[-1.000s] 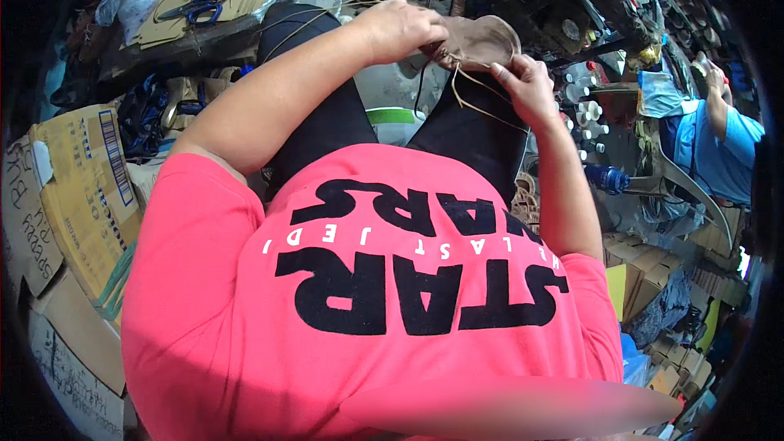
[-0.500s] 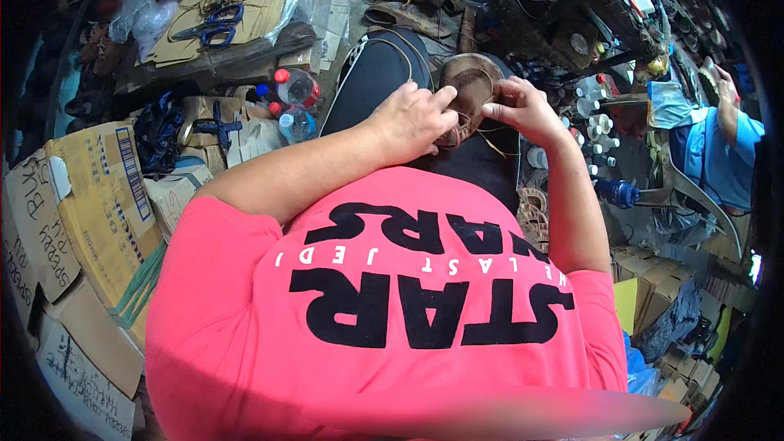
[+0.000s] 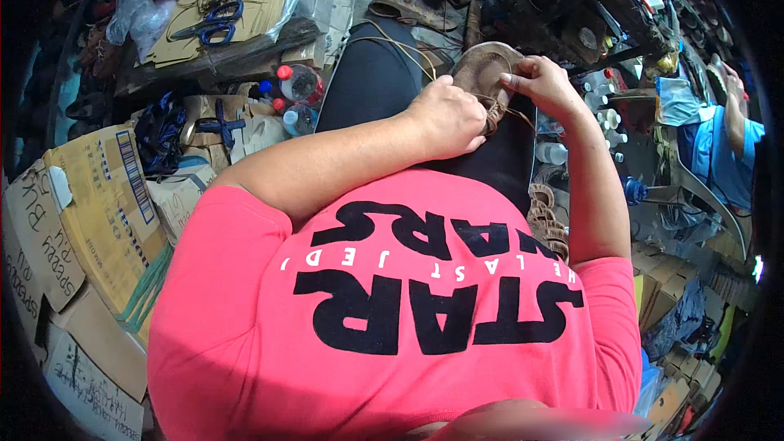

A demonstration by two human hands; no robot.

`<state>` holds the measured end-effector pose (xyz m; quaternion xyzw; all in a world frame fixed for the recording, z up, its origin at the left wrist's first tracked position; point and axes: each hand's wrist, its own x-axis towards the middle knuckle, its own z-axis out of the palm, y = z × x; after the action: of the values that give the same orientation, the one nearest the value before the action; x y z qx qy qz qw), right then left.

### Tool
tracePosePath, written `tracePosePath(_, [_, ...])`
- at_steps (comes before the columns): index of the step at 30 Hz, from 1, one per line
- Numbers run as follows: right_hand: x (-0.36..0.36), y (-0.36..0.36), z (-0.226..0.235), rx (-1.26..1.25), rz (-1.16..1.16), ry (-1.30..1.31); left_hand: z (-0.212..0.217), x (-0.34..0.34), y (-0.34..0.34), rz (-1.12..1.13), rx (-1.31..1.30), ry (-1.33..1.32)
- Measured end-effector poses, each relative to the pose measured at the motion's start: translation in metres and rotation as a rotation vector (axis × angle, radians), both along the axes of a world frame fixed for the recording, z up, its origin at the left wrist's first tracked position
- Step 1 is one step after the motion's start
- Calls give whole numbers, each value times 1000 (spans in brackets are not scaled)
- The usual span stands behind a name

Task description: Stitching a leather shoe upper by hand using a needle and thread in a workshop.

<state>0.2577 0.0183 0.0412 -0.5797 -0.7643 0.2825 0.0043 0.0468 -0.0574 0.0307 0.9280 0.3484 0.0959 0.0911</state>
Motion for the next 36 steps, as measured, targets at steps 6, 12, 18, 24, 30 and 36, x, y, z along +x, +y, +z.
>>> tracePosePath(6, [16,16,-11,-343,-124,342,4,18,2,-27,2,25])
tracePosePath(12, [2,3,-16,-66,-83,217,22,-2,7,-64,-79,102])
tracePosePath(18, [-15,-46,21,342,-92,326,16,-38,68,102,-305,-550])
tracePosePath(24, [-18,-62,20,438,191,10,-31,15,94,57,-484,-470])
tracePosePath(30, [-12,-65,21,473,262,-43,-48,20,103,26,-536,-513])
tracePosePath(36, [2,-81,25,412,116,77,-47,23,103,30,-549,-501])
